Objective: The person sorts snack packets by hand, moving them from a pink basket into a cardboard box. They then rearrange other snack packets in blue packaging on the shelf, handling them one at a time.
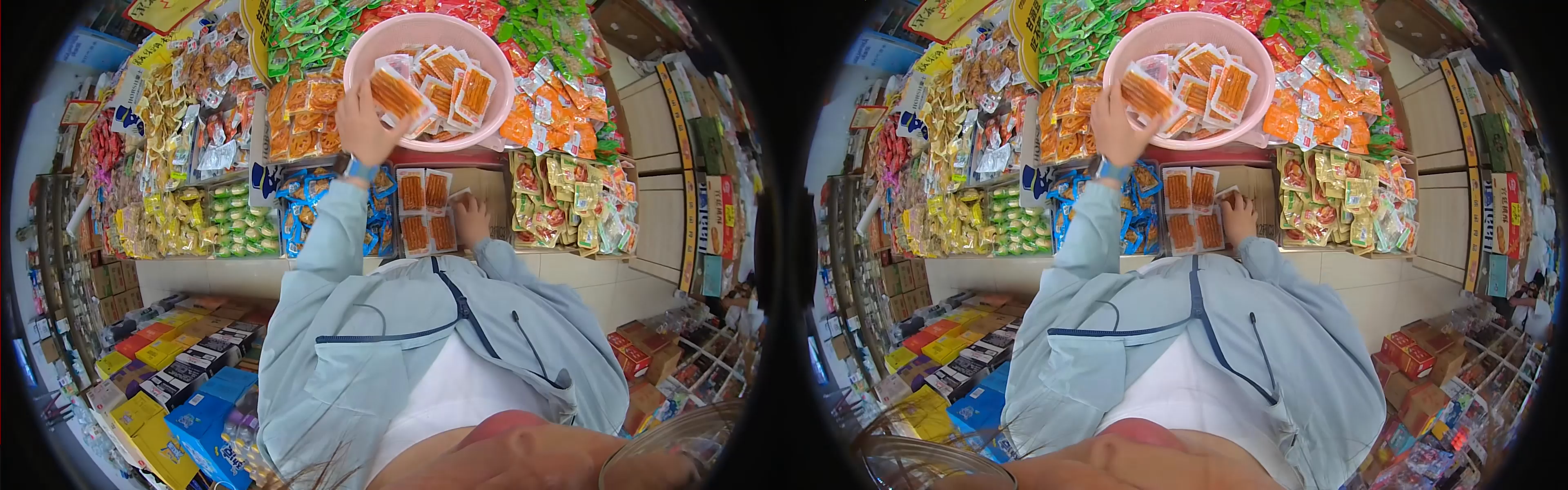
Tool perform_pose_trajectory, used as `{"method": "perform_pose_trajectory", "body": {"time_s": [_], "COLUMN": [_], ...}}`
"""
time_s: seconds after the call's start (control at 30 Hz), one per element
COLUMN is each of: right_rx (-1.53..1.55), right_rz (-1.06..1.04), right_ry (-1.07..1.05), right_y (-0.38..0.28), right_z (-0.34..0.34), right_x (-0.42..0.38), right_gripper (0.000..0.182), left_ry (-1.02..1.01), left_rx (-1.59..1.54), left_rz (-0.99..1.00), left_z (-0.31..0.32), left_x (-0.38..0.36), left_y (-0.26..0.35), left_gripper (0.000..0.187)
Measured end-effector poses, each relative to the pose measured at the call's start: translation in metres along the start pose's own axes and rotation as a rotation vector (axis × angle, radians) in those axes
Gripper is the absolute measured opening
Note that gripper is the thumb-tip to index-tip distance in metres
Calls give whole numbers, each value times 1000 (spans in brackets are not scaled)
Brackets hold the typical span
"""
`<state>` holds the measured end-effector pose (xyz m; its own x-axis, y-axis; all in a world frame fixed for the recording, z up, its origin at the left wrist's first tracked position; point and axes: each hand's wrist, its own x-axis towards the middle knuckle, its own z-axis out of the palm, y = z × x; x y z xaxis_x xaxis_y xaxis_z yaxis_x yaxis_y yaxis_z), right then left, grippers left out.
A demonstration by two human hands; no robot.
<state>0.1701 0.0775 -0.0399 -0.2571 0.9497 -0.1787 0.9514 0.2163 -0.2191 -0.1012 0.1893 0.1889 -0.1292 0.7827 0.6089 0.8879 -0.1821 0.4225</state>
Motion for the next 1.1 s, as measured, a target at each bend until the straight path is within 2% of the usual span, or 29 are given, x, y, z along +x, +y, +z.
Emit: {"method": "perform_pose_trajectory", "body": {"time_s": [0.1,0.13,0.2,0.3,0.33,0.4,0.43,0.5,0.57,0.63,0.7,0.73,0.8,0.87,0.9,0.93,0.97,1.03,1.1], "right_rx": [100,153,163,236,272,318,339,640,826,895,1231,1397,1520,1627,1657,1685,1710,1309,937], "right_rz": [10,17,31,153,215,339,403,440,456,464,438,421,276,195,260,324,388,400,357], "right_ry": [10,-6,103,215,242,122,60,13,27,86,26,-2,-142,-229,-144,-57,34,-31,-152], "right_y": [4,6,12,20,20,20,19,29,34,35,9,-5,-20,-41,-48,-53,-54,-30,1], "right_z": [-5,-7,-2,4,7,1,-2,1,0,5,-27,-44,-50,-64,-67,-69,-69,-36,12], "right_x": [-4,-7,-8,-9,-12,-14,-16,-17,-15,-15,-15,-13,-5,-4,-4,-2,0,3,-7], "right_gripper": [31,30,37,51,56,64,67,69,69,69,62,58,51,41,40,39,39,47,56], "left_ry": [-123,-255,-517,-404,-302,-109,-89,-41,-228,-594,-567,-679,-889,-950,-980,-946,-842,-627,-570], "left_rx": [118,180,303,285,271,241,183,66,-81,-302,-492,-580,-750,-884,-950,-924,-985,-1099,-987], "left_rz": [-2,-46,-138,-86,-52,12,37,90,207,164,-142,-319,-684,-831,-903,-738,-817,-970,-892], "left_z": [25,35,53,59,57,45,37,13,5,18,48,50,51,47,46,46,44,16,-6], "left_x": [31,37,43,34,30,8,-9,-49,-105,-160,-220,-225,-231,-228,-225,-220,-218,-178,-137], "left_y": [-24,-31,-41,-49,-47,-34,-24,4,27,27,28,30,32,27,22,15,10,22,15], "left_gripper": [79,72,59,45,44,43,43,44,45,43,38,37,36,34,33,29,28,25,22]}}
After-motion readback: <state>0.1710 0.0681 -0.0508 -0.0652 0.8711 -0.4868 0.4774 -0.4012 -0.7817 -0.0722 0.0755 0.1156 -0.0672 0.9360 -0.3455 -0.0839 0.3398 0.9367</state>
